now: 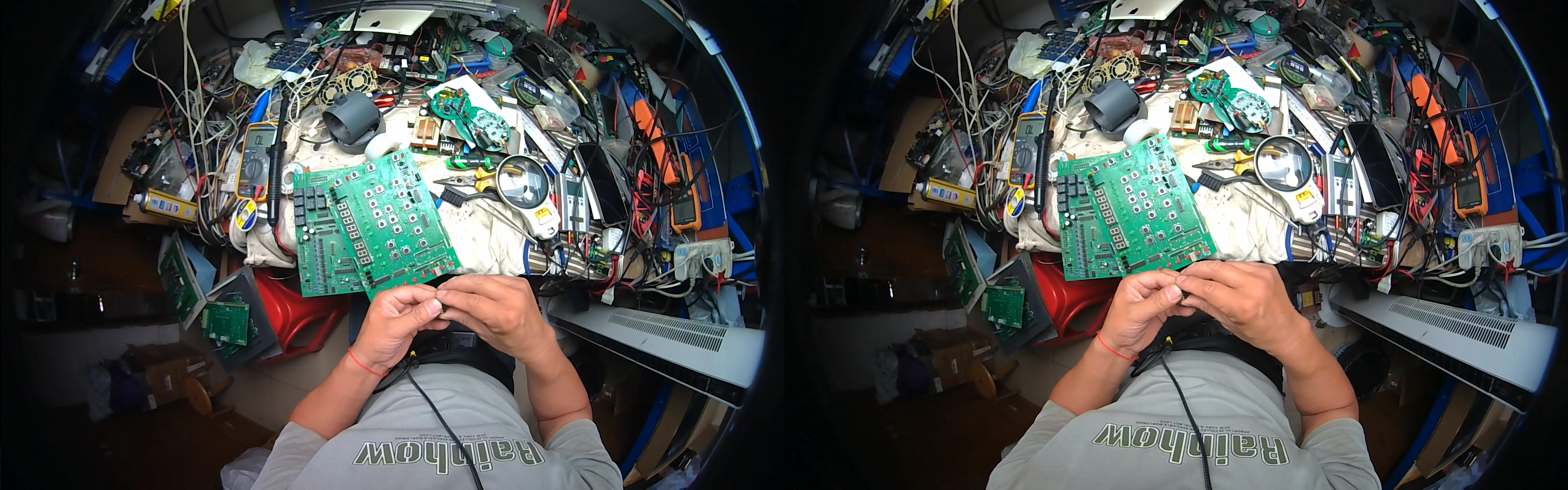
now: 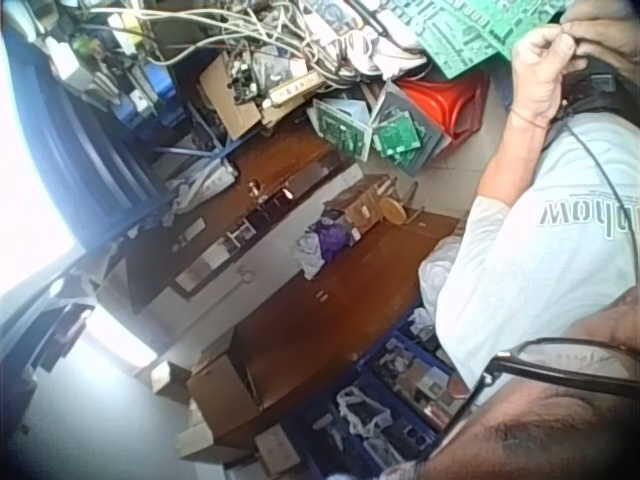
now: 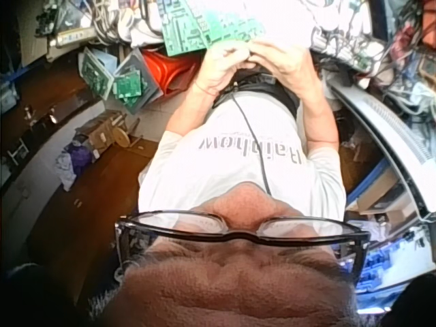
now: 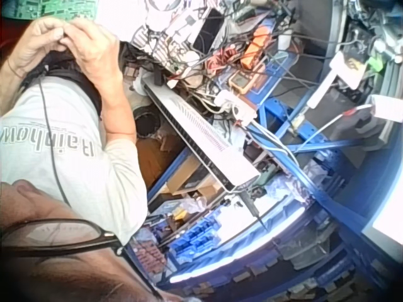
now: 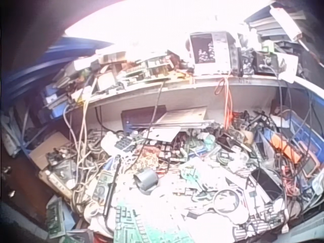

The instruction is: The person uses a magnifying lamp to inspect a green circuit board, then removes a flat ribbon cable and a small black integrated circuit. They test the board with a multimeter, probing various points while observing the readings.

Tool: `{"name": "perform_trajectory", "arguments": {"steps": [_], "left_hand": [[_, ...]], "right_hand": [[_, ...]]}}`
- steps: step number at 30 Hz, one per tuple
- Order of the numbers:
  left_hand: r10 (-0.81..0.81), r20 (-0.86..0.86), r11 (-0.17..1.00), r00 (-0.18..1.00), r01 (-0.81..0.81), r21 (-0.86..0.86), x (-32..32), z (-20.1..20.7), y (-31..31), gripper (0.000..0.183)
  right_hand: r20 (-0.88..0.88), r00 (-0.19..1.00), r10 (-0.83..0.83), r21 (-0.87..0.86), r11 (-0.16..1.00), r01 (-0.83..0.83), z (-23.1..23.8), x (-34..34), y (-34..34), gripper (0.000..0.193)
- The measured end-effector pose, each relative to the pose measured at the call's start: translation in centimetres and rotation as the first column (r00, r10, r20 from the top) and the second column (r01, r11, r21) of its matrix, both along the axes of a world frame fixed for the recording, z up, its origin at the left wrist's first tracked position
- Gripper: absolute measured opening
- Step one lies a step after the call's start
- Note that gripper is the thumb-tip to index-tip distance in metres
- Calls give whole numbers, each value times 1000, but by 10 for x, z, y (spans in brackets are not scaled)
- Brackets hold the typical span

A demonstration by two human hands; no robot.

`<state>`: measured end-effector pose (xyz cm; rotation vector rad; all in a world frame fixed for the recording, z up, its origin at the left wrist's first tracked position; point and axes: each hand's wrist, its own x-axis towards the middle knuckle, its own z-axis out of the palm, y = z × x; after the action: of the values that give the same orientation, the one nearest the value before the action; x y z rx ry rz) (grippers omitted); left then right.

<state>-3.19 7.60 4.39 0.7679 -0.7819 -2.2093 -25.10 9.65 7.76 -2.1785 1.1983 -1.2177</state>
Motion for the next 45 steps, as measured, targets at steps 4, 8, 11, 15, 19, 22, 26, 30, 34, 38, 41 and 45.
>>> {"name": "perform_trajectory", "arguments": {"steps": [4,8,11,15,19,22,26,30,34,38,41,45], "left_hand": [[-4,-9,999,1000,5,54,-2,3,-1,20],[-2,0,997,1000,2,82,-1,4,1,19],[-1,20,1000,1000,1,4,-1,2,0,19],[17,32,1000,999,-17,-3,-3,4,1,18],[7,16,996,1000,-9,87,-3,8,2,16],[-5,31,1000,1000,5,10,-3,5,0,17],[1,42,1000,999,0,-29,-3,6,-1,17],[-1,20,995,1000,-1,99,-3,12,1,18],[6,1,1000,1000,-6,8,-4,8,-2,21],[10,8,999,1000,-10,53,-2,6,0,20],[34,15,998,999,-35,58,-3,5,1,20],[32,48,998,998,-29,-51,-2,3,-2,20]], "right_hand": [[2,1000,-6,0,1000,6,0,0,-1,28],[19,1000,-14,7,1000,14,-1,-1,-2,29],[8,1000,-8,0,1000,8,-3,-1,-2,30],[-3,1000,-23,4,1000,23,-3,-1,-2,29],[6,1000,-30,8,1000,30,-3,-2,-2,28],[18,1000,-19,16,1000,19,-3,-2,-3,29],[37,999,-16,35,999,15,-5,0,-3,28],[51,999,-16,29,999,14,-6,-1,-4,28],[71,997,9,45,999,-13,-6,0,-4,28],[74,997,8,50,999,-11,-6,1,-4,27],[74,997,-2,66,998,-3,-5,0,-4,29],[62,998,5,59,998,-8,-4,1,-3,28]]}}
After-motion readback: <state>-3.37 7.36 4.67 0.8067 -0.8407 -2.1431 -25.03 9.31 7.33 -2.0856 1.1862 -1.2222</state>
